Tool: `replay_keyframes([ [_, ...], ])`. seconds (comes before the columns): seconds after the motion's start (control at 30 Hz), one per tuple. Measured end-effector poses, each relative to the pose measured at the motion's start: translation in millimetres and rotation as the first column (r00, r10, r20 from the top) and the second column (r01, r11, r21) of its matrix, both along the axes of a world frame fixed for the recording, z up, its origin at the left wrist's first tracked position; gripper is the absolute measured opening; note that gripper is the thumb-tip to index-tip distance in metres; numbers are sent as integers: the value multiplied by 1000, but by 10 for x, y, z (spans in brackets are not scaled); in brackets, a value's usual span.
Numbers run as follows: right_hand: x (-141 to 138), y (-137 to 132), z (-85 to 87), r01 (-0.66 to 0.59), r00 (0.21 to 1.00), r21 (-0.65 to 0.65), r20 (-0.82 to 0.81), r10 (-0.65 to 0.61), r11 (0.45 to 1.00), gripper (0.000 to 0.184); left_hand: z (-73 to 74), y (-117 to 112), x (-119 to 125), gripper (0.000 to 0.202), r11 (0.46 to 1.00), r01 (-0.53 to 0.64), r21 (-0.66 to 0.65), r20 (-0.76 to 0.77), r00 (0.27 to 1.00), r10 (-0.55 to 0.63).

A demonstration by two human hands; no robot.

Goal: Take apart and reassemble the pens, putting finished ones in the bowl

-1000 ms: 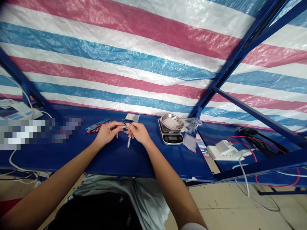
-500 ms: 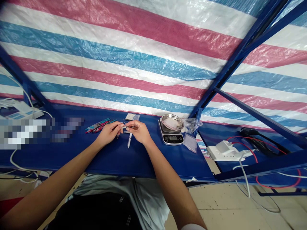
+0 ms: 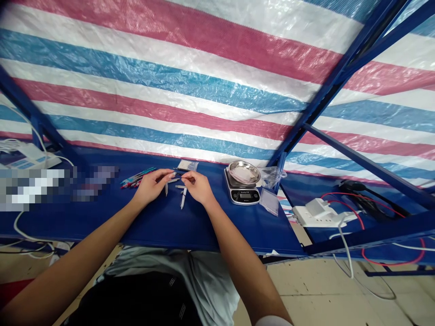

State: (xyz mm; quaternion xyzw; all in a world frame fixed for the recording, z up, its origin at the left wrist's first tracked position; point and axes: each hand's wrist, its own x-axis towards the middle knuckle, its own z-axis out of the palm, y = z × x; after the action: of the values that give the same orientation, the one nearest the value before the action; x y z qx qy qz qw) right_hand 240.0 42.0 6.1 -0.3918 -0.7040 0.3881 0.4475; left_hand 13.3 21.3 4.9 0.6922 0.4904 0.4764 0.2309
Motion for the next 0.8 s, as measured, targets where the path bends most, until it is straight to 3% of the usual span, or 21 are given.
replay_keyframes([
  [0.1, 98, -33, 112, -56, 966, 177, 257, 9, 983, 6, -12, 13, -19, 41, 1000, -23, 15, -8, 1000, 23],
  [0.2, 132, -55, 149, -187, 905, 230, 419, 76, 955, 8, 0, 4, -19, 41, 1000, -23, 14, -5, 1000, 23],
  [0.4, 50, -23, 136, -366, 801, 247, 575, 168, 897, 16, 72, -12, 18, 43, 996, 70, -52, 166, 984, -61],
  [0.6, -101, -46, 179, -458, 690, 322, 717, 102, 829, 14, 64, -5, 51, 43, 967, 247, -61, 406, 891, -202],
  [0.7, -146, -96, 142, -446, 690, 350, 721, 67, 824, 10, 39, -9, 53, 37, 954, 300, -27, 424, 867, -261],
  [0.8, -117, -129, 109, -404, 759, 347, 643, 99, 846, 10, 18, -7, 46, 32, 950, 312, 11, 412, 864, -289],
])
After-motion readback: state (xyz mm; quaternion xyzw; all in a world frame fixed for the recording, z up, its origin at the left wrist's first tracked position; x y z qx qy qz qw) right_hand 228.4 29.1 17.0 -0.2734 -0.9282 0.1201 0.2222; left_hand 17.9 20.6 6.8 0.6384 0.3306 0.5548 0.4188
